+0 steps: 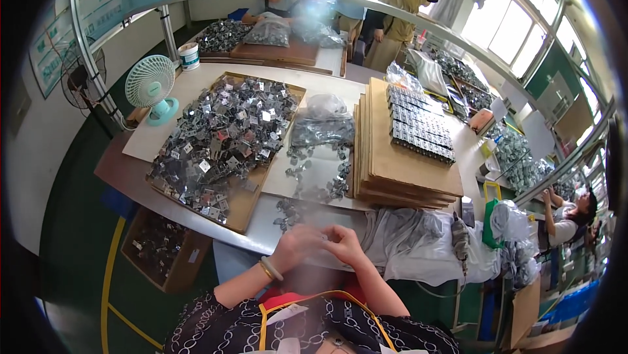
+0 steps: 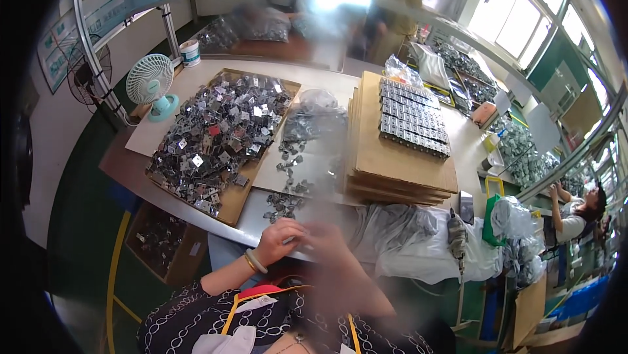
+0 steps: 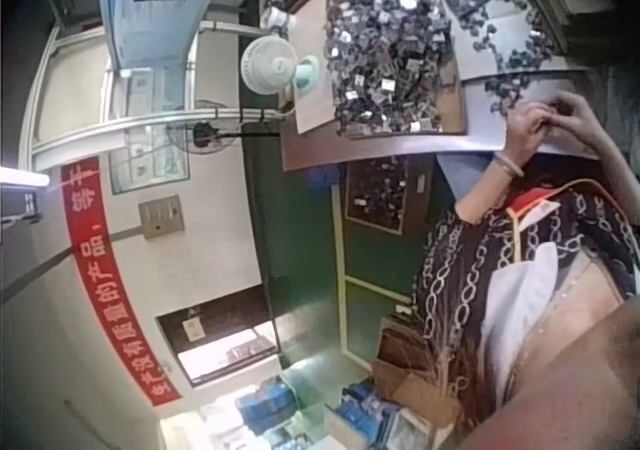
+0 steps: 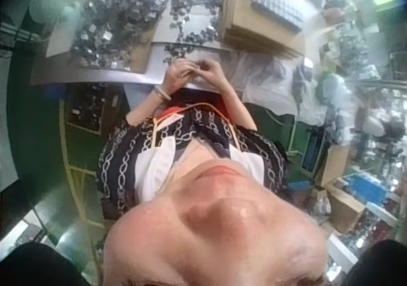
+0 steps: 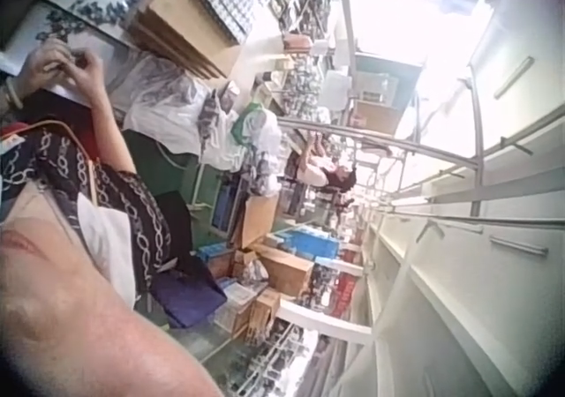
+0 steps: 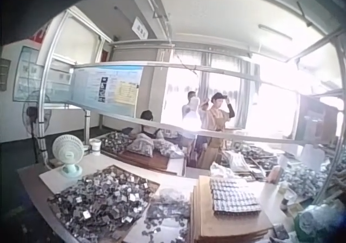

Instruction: The person assembles small metal components by hand, taking them from a parts tray and attaching them to an assembly strip.

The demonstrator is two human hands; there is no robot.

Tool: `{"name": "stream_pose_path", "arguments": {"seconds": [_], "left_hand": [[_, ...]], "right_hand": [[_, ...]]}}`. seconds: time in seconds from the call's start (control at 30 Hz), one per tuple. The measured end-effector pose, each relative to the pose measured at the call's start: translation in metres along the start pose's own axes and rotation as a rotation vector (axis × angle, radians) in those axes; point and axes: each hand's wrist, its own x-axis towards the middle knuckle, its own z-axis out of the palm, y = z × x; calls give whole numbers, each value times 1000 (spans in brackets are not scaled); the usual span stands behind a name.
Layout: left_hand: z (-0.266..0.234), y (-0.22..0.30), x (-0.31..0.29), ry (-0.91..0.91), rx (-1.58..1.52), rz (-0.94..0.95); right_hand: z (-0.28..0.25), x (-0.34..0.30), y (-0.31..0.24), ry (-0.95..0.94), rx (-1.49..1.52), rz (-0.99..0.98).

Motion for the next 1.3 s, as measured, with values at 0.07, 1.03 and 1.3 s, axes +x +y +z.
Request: {"name": "stream_pose_path", "arguments": {"seconds": [0.07,1.03,1.3], "left_hand": [[-3,1,-4,-22,1,-4],[35,-67,-25,-236,177,-524],[35,-77,-64,-224,161,-525]], "right_hand": [[2,-1,11,-23,80,-45],[2,19,104,179,-746,-262],[-16,18,62,-53,-552,18]]}}
